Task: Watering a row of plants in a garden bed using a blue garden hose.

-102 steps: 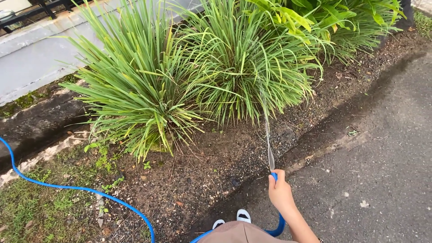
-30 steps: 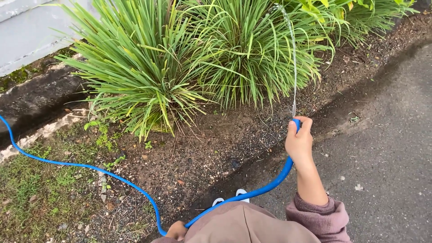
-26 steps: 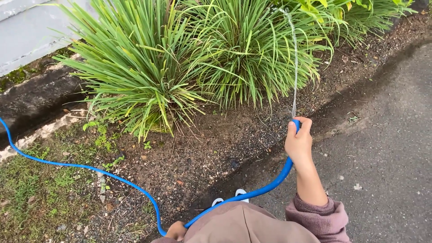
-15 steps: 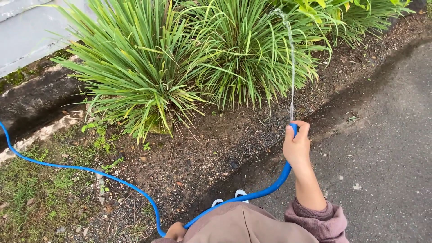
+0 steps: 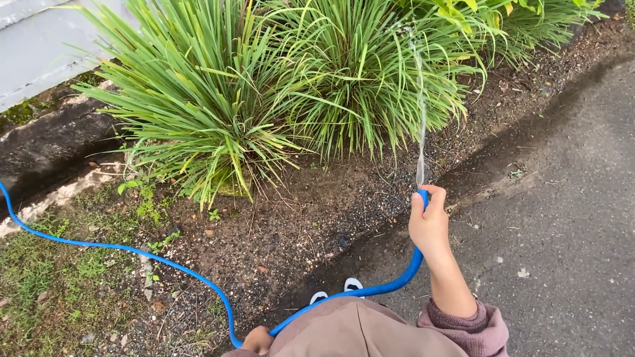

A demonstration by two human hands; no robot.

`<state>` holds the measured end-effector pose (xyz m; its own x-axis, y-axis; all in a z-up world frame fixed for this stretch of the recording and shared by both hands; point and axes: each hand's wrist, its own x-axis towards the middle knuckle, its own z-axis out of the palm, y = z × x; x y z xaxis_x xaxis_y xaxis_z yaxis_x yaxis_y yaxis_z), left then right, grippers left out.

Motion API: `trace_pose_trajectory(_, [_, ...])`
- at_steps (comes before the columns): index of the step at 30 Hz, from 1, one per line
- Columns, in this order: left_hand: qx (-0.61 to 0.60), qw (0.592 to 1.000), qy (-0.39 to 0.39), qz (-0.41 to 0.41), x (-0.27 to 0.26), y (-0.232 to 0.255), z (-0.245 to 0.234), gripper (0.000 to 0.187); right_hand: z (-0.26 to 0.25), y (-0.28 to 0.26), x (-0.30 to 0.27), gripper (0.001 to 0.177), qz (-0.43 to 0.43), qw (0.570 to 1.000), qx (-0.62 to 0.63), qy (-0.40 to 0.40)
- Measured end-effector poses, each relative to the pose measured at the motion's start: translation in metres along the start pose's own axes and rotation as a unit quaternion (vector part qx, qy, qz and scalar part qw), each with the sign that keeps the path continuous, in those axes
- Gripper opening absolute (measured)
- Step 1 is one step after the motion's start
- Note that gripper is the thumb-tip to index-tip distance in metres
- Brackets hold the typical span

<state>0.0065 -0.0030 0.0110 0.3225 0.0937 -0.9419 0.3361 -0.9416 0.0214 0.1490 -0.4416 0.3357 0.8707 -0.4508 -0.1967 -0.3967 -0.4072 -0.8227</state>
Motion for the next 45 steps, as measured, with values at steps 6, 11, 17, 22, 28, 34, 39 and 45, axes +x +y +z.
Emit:
trace_pose_trajectory(6, [0.006, 0.999, 0.028, 0.021, 0.004, -0.006, 0.007, 0.027, 0.004, 0.006, 0.000, 0.027, -0.034, 0.999, -0.013, -0.007])
trace_pose_trajectory(11, [-0.007, 1.000, 0.027, 0.014, 0.004, -0.007, 0.009, 0.020, 0.006, -0.002, -0.002, 0.025, -0.020, 1.000, -0.001, -0.018])
trace_pose_trajectory(17, [-0.015, 1.000, 0.026, -0.003, 0.002, -0.008, 0.010, 0.020, 0.010, -0.004, -0.005, 0.025, -0.022, 0.999, -0.003, -0.033])
trace_pose_trajectory(22, [-0.021, 1.000, 0.012, -0.008, -0.001, -0.009, 0.008, 0.020, 0.013, -0.009, -0.004, 0.025, -0.021, 0.999, -0.004, -0.037])
trace_pose_trajectory(28, [-0.032, 0.999, 0.020, 0.006, 0.008, -0.016, 0.014, 0.015, 0.019, -0.009, -0.002, 0.026, -0.038, 0.998, -0.014, -0.039])
trace_pose_trajectory(34, [-0.046, 0.999, 0.028, -0.006, 0.010, -0.020, 0.019, 0.016, 0.027, -0.009, 0.002, 0.027, -0.054, 0.997, -0.019, -0.052])
trace_pose_trajectory(39, [-0.047, 0.998, 0.037, -0.001, 0.011, -0.023, 0.024, 0.022, 0.031, -0.010, 0.002, 0.028, -0.056, 0.996, -0.029, -0.064])
trace_pose_trajectory(45, [-0.046, 0.998, 0.033, 0.002, 0.010, -0.026, 0.026, 0.020, 0.036, -0.018, -0.003, 0.028, -0.044, 0.995, -0.027, -0.080])
